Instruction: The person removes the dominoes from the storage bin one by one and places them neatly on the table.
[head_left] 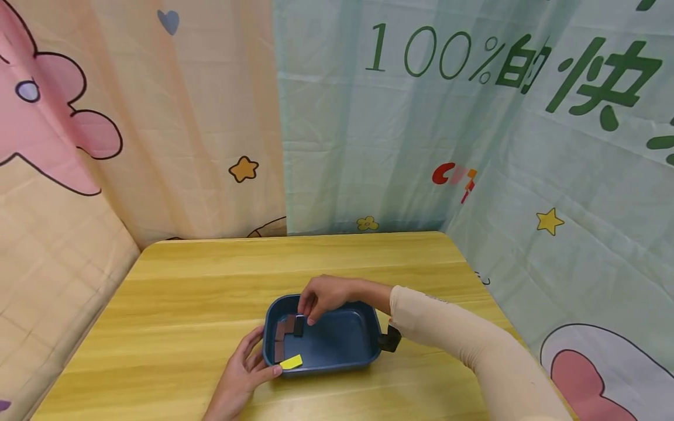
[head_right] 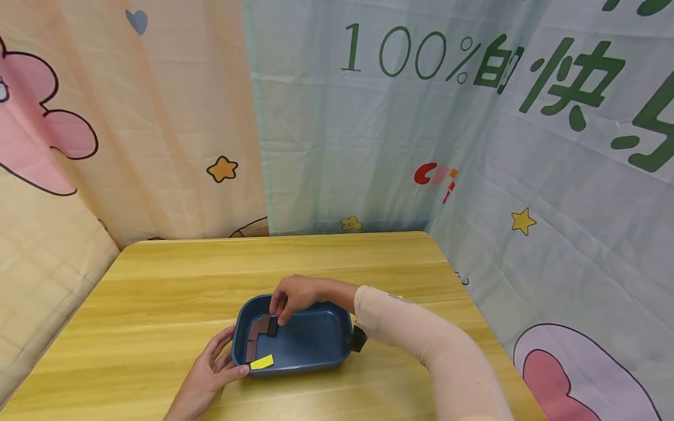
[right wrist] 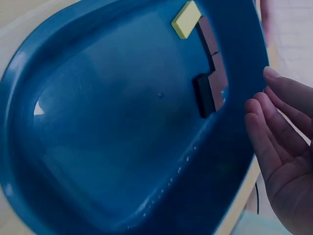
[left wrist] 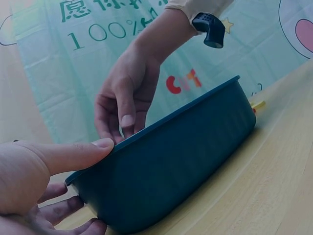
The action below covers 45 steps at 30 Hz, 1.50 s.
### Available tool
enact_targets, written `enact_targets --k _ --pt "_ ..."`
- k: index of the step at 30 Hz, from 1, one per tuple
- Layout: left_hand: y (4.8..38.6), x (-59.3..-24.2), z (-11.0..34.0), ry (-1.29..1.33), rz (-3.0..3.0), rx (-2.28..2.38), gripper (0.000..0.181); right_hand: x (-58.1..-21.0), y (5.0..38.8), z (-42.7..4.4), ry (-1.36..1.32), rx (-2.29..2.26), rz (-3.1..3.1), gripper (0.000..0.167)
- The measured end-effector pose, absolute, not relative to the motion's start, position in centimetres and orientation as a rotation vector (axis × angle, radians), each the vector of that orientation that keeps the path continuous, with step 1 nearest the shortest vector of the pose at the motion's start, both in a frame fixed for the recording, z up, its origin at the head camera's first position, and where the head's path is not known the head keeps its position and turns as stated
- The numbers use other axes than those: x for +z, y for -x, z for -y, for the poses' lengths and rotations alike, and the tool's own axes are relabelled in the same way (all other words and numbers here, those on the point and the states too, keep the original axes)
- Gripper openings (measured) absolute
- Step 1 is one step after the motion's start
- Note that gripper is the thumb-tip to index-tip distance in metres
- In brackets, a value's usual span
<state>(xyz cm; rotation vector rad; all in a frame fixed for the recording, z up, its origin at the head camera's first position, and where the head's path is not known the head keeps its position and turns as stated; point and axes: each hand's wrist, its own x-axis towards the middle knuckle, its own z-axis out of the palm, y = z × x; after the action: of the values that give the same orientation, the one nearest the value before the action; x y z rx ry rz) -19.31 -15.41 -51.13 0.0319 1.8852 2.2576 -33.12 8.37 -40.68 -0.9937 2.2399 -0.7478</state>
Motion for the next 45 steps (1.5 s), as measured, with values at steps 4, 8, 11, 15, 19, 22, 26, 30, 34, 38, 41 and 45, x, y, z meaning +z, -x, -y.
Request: enact_targets --k 4,8,11,15,19,22,26,30,34,38,41,45 --pt "19.4 -51.0 15.3 -0.009 -1.855 2.268 0.087 -41.6 33.3 -7.6 1.021 -0.719 -2.225 0.026" --pt "19.3 -50.9 15.2 -0.008 -1.848 2.275 0.087 -43.0 33.3 -6.5 1.072 -0.655 -2.201 0.024" --pt "19.2 -50.9 15.3 -0.014 -1.845 2.282 0.087 -43.9 33.2 -5.6 1.113 -0.617 -2.158 0.022" --pt "19.2 -50.9 15.3 -0.019 -1.853 2.283 0.087 -44.9 33.0 -4.6 1.159 -0.541 -2.142 0.021" --pt "19.3 -50.8 15.3 -0.015 -1.861 2.276 0.086 -45.4 32.7 -3.9 1.184 -0.439 -2.159 0.021" --pt "19.3 -50.7 15.3 0.009 -1.849 2.275 0.087 -45.6 32.2 -3.4 1.2 -0.399 -2.15 0.021" --pt "19.3 -50.7 15.4 0.018 -1.828 2.282 0.086 -45.9 31.7 -2.9 1.225 -0.373 -2.149 0.02" --pt "19.3 -50.9 15.3 0.001 -1.825 2.288 0.087 -46.4 31.3 -2.7 1.275 -0.3 -2.164 0.021" --pt "19.3 -51.0 15.3 0.004 -1.837 2.28 0.087 -46.6 31.1 -2.5 1.325 -0.231 -2.153 0.021" --pt "19.3 -50.9 15.3 0.027 -1.851 2.263 0.087 -46.6 31.1 -2.5 1.347 -0.214 -2.157 0.02" --pt "19.2 -50.8 15.3 0.043 -1.853 2.255 0.087 -46.5 31.4 -2.7 1.351 -0.227 -2.162 0.02" --pt "19.2 -50.8 15.3 0.048 -1.843 2.257 0.088 -46.1 31.8 -3.3 1.324 -0.28 -2.149 0.02"
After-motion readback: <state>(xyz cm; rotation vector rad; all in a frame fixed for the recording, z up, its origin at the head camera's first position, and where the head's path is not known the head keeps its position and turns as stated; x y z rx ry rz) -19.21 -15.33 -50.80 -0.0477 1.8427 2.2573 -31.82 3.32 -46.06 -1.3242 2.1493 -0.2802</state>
